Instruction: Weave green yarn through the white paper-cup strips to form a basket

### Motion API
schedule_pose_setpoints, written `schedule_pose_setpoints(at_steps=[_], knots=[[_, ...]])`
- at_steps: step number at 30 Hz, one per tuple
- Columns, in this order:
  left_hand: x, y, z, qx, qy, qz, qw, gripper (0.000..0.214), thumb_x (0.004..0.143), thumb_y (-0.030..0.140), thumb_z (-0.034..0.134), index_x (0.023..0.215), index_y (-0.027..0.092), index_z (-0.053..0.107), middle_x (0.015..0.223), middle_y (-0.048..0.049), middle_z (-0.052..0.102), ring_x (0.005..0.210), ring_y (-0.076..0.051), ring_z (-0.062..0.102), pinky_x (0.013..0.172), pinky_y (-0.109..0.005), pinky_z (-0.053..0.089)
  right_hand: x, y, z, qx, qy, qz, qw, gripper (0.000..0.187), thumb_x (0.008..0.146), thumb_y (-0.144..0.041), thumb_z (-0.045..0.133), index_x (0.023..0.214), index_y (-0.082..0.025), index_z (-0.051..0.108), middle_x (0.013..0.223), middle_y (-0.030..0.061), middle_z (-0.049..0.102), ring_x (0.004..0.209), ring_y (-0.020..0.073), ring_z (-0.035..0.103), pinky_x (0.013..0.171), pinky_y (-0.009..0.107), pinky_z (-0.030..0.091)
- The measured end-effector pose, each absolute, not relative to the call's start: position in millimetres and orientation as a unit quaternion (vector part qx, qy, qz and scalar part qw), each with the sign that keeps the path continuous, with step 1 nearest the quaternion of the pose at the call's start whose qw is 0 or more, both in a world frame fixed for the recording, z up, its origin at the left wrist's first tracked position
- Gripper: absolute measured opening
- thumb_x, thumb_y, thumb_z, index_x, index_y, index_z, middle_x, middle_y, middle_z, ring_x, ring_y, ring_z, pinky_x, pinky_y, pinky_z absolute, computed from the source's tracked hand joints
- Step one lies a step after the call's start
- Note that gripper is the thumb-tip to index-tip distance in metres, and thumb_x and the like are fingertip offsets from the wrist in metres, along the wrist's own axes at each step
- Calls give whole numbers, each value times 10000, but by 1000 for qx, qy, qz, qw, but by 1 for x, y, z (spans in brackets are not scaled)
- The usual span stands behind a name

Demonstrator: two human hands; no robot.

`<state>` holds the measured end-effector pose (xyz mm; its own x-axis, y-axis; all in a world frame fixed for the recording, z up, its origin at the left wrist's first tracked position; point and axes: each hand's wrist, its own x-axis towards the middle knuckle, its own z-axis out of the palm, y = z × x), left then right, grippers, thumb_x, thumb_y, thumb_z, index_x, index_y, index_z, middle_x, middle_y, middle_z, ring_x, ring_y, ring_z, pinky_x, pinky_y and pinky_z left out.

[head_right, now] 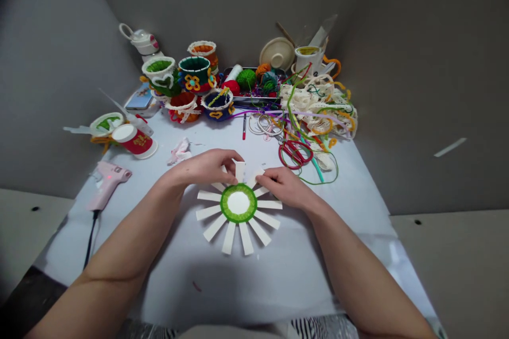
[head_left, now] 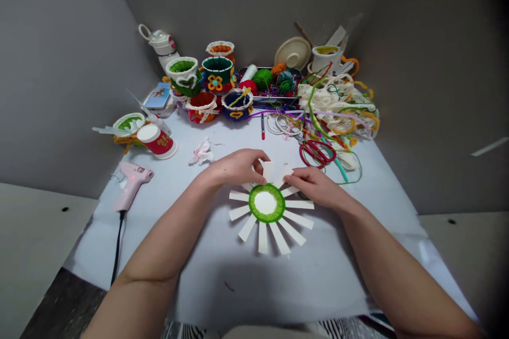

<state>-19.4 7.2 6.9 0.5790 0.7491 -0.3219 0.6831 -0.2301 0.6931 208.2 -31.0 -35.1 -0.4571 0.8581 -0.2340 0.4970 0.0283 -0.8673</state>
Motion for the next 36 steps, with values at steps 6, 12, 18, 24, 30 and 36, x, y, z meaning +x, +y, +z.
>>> schedule_pose_setpoints(at_steps=[6,12,18,24,30,36], knots=[[-8,1,5,825,438,27,357,398,670,230,644,1068,222,640,759,1,624,686,-155,567,631,-257,396,210,-32,-35,-477,-705,498,167,473,884,-514,449,771,-112,672,589,-9,453,550,97,362,501,236,266],[-14,5,5,822,460,34,333,380,682,249,640,1061,225,630,735,16,587,646,-136,533,597,-243,361,226,-24,-28,-451,-717,505,167,484,885,-550,427,839,-126,657,618,-10,488,540,96,406,498,228,302],[-16,5,4,824,464,22,325,365,683,250,634,1047,232,620,759,16,599,665,-136,537,598,-238,350,226,-27,-27,-502,-689,451,265,388,844,-498,538,677,-149,563,590,-22,451,531,87,370,486,226,290],[-19,7,5,813,481,41,325,316,684,244,630,1000,227,630,762,13,608,670,-139,546,607,-238,364,224,-34,-21,-447,-743,370,333,255,851,-368,577,717,-153,599,638,5,541,581,112,462,547,244,359],[-26,12,10,777,526,69,339,233,673,244,637,901,199,634,732,10,606,662,-141,556,586,-233,377,230,-27,-25,-443,-770,331,318,331,906,-370,468,696,-148,595,631,10,509,596,123,468,575,256,359],[-28,15,8,763,558,90,314,168,659,263,638,799,174,612,759,-12,633,719,-164,575,592,-240,381,225,-24,-31,-473,-753,415,192,385,881,-438,462,679,-142,604,659,18,539,620,131,464,563,249,335]])
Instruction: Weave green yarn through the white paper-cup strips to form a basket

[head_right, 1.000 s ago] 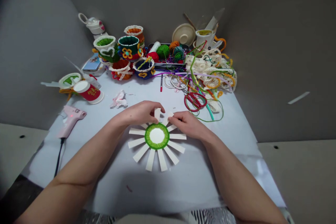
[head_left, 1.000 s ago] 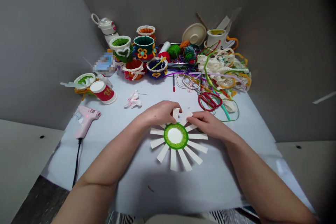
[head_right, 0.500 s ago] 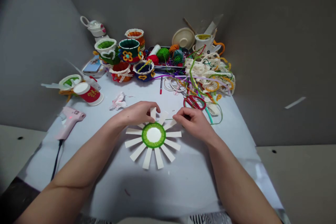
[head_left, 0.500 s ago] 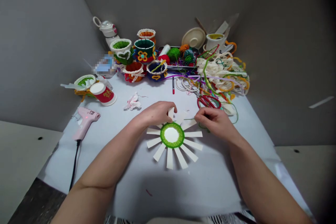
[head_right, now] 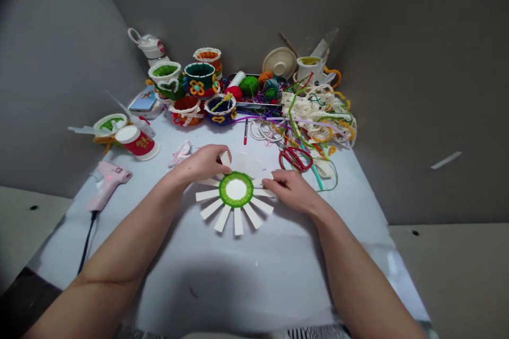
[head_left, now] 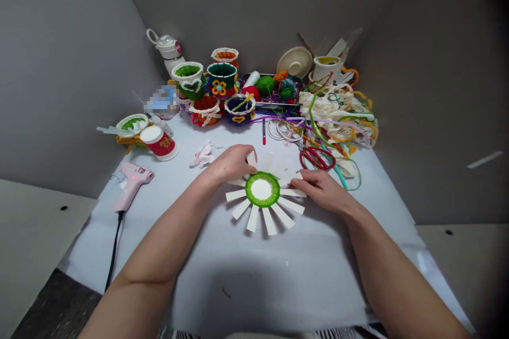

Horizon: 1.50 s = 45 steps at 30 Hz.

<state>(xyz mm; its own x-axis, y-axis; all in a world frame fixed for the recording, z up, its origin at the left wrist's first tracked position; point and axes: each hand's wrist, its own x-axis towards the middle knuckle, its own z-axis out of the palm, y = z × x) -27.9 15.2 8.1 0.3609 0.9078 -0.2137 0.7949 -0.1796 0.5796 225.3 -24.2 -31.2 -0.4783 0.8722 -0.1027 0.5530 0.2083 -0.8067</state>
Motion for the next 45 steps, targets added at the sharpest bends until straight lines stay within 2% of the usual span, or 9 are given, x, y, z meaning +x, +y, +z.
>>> schedule_pose_setpoints(at_steps=[7,14,18,21,24,26,31,39,45], knots=[[-31,14,14,783,521,19,340,247,653,327,652,855,187,624,815,-12,639,718,-155,578,594,-239,388,222,-26,-34,-487,-708,487,158,335,850,-407,462,672,-140,561,622,-14,454,594,106,378,536,235,292],[-24,7,14,797,449,32,403,480,666,337,673,1113,203,557,928,-7,675,761,-140,591,656,-237,408,219,-30,-25,-418,-746,497,144,311,858,-344,456,623,-147,503,647,-12,454,610,109,401,565,242,313],[-15,4,6,829,388,12,403,381,680,270,668,1049,212,589,935,8,698,818,-147,605,695,-236,395,216,-32,-23,-381,-774,489,128,322,877,-316,437,617,-143,517,650,-12,455,595,103,406,570,247,311],[-11,2,3,842,371,2,391,395,665,269,699,1042,203,602,917,5,704,873,-167,608,723,-240,384,214,-33,-24,-363,-786,485,125,326,875,-303,447,592,-148,496,632,-18,438,584,100,407,581,248,319],[-9,1,3,841,384,6,380,394,666,233,687,1051,201,611,901,-3,701,839,-169,613,704,-242,384,214,-33,-26,-368,-785,481,126,343,882,-329,454,596,-148,516,625,-15,450,587,106,420,586,249,330],[-9,1,4,835,396,16,381,302,676,205,656,977,200,628,868,0,700,803,-165,614,682,-240,387,215,-32,-27,-385,-775,483,132,354,888,-381,456,654,-145,578,637,-5,487,597,115,432,572,246,331],[-16,6,5,818,448,51,358,104,679,208,629,779,193,604,824,4,698,766,-168,608,650,-242,389,227,-27,-29,-436,-738,478,189,394,886,-481,459,814,-139,640,629,-7,503,575,110,422,538,230,324],[-18,8,4,818,475,35,323,139,659,192,599,796,197,622,832,-14,699,775,-184,611,638,-249,391,226,-27,-27,-499,-710,383,316,305,836,-429,567,723,-147,589,647,4,535,590,108,424,540,232,346],[-20,9,1,814,483,43,319,100,654,204,600,752,188,603,821,-19,691,758,-178,605,626,-248,394,223,-33,-22,-473,-719,385,334,301,843,-412,561,693,-151,572,632,11,525,583,111,423,538,239,346]])
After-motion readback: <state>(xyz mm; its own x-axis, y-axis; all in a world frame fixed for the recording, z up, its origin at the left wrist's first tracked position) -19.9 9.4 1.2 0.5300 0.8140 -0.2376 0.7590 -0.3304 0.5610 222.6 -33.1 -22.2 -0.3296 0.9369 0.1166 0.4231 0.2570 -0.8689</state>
